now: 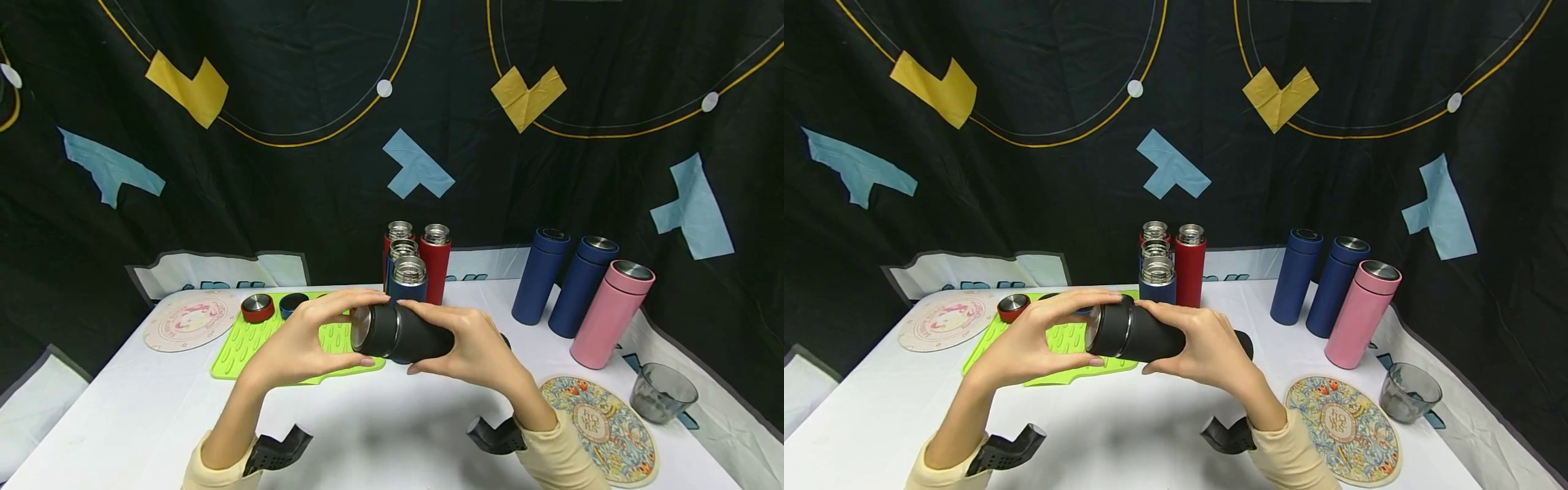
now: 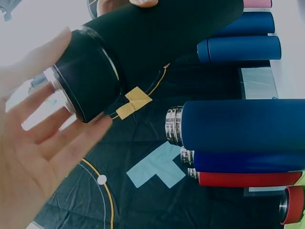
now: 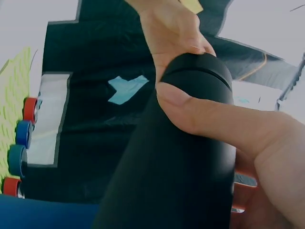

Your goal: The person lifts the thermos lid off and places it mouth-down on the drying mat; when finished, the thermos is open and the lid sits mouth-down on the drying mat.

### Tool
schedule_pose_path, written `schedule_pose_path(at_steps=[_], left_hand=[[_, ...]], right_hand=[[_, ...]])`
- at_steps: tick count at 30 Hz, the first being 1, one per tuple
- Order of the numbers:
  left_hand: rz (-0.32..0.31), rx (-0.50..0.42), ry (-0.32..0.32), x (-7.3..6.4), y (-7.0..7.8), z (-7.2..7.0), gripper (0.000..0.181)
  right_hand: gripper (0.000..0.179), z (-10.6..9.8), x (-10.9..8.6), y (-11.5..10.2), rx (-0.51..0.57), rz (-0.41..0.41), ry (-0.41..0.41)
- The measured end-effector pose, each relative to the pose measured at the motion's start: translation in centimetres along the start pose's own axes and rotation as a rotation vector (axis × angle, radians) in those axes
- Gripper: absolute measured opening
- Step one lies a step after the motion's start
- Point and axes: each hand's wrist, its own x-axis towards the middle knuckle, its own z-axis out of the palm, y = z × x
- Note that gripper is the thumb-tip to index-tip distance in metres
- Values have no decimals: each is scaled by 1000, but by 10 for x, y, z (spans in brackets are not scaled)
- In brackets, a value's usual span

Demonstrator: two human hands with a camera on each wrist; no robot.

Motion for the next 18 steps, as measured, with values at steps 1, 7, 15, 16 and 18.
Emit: schedule_pose_path(at_steps=[1, 7, 15, 16, 18], left_hand=[[14, -2, -12, 0, 1, 0, 68], [46, -6, -15, 0, 2, 0, 66], [-61, -13, 69, 1, 1, 3, 66], [-82, -17, 79, 1, 1, 3, 65], [-119, -21, 95, 1, 1, 4, 65]], right_hand=[[84, -1, 0, 0, 20, 5, -13], [84, -2, 0, 1, 76, 3, -34], [83, 1, 0, -2, -40, -7, 34], [82, 2, 0, -2, -60, -8, 43], [81, 3, 0, -4, -105, -11, 60]])
